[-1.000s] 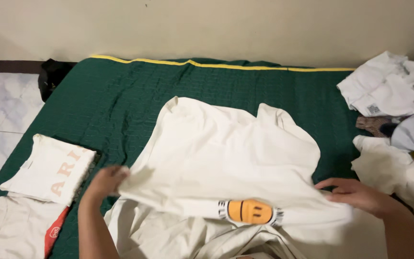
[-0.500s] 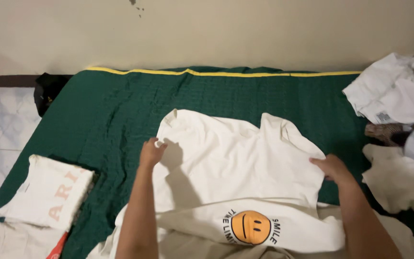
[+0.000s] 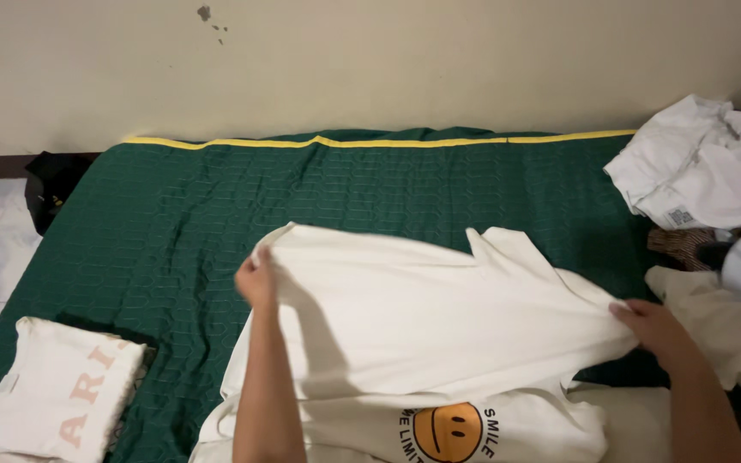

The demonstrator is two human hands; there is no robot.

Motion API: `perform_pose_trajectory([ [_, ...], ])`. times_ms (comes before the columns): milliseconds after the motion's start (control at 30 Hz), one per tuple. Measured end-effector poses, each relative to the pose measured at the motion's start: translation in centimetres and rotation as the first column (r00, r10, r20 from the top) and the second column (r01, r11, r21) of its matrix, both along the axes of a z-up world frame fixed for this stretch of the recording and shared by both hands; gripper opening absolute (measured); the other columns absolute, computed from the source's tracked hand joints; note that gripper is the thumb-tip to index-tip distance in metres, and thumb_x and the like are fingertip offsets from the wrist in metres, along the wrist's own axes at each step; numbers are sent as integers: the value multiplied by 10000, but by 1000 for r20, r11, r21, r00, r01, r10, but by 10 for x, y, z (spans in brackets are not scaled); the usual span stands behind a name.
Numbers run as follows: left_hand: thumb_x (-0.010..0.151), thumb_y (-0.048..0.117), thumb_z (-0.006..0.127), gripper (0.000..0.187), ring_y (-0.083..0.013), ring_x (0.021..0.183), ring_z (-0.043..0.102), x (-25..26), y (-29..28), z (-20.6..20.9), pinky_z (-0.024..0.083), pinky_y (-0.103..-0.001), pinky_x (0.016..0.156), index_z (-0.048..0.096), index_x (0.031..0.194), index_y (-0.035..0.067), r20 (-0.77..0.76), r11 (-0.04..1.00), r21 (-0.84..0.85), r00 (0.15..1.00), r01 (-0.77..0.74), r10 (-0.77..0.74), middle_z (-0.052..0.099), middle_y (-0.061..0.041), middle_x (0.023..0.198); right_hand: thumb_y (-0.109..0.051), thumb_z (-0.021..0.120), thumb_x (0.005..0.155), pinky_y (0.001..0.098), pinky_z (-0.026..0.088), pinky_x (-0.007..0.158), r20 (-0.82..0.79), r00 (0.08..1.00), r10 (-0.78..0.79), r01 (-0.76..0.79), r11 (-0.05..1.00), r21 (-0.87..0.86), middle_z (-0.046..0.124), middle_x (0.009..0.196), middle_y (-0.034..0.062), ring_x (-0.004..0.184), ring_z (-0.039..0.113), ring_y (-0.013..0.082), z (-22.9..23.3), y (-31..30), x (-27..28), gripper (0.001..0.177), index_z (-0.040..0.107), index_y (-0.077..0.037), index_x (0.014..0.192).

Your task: The person folds two white t-shirts on a green bedspread. They smooth each shirt, fold the sleeves and sides, then fold the bottom up to create a compact rectangle. The folded shirts are placed in a neat stack on the bed.

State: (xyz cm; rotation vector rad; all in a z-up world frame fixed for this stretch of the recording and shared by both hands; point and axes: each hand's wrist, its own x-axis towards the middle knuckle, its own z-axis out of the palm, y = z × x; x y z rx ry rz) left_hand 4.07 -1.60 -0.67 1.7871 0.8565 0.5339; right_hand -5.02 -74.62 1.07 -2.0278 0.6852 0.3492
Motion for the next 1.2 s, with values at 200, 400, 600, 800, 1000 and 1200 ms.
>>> perform_pose_trajectory([
  [200, 926, 367, 771, 441, -160, 757, 679, -75, 31, 12, 533, -320, 716, 782, 1063, -52, -2, 997, 75, 1000, -8, 8, 758, -116, 870, -384, 809, 818, 406, 550, 921, 51, 927, 372, -275, 766, -582, 747, 1165, 185, 1050, 707, 331, -42, 19, 10, 518, 725, -169, 1282],
  [400, 880, 345, 797, 457, -176, 761, 673, -102, 16, 57, 529, -316, 698, 752, 1083, -62, -49, 983, -94, 986, 155, -160, 755, -140, 907, -298, 783, 852, 347, 550, 752, 236, 887, 396, -372, 918, -141, 792, 909, 106, 831, 731, 218, -65, 81, 59, 342, 784, -18, 1048],
  [600, 859, 294, 780, 426, -182, 776, 669, -102, 4, 81, 521, -322, 702, 753, 1112, -48, -55, 932, -219, 950, 288, -307, 754, -121, 942, -269, 825, 840, 339, 469, 591, 195, 950, 244, -253, 967, 22, 688, 806, 67, 676, 584, 174, -68, 112, 58, 321, 721, 0, 981],
  [800, 982, 347, 739, 475, -157, 872, 646, -114, 47, 89, 502, -302, 765, 722, 1176, -86, 183, 917, -315, 964, 245, -195, 704, -109, 1004, -268, 751, 986, 265, 430, 711, 563, 826, -19, -151, 956, 253, 629, 916, 12, 827, 542, 105, -40, 98, 36, 276, 660, -13, 1036],
  [1000, 932, 337, 744, 419, -357, 1025, 687, -165, 66, 67, 526, -459, 900, 703, 1210, 27, -281, 933, 318, 956, 170, -79, 708, -180, 1121, -281, 629, 946, 325, 511, 872, 367, 827, 427, -359, 902, -241, 761, 1090, 108, 1003, 700, 226, -29, 66, 1, 343, 745, -55, 1177],
  [1200, 870, 246, 742, 457, -392, 1197, 577, -150, -56, 20, 455, -477, 1014, 642, 1279, 69, -140, 781, 552, 956, 292, -259, 600, -224, 1292, -450, 757, 857, 403, 527, 942, 108, 991, 74, -52, 981, -189, 724, 1182, 183, 1070, 685, 306, -58, 55, -16, 614, 673, -8, 1275],
])
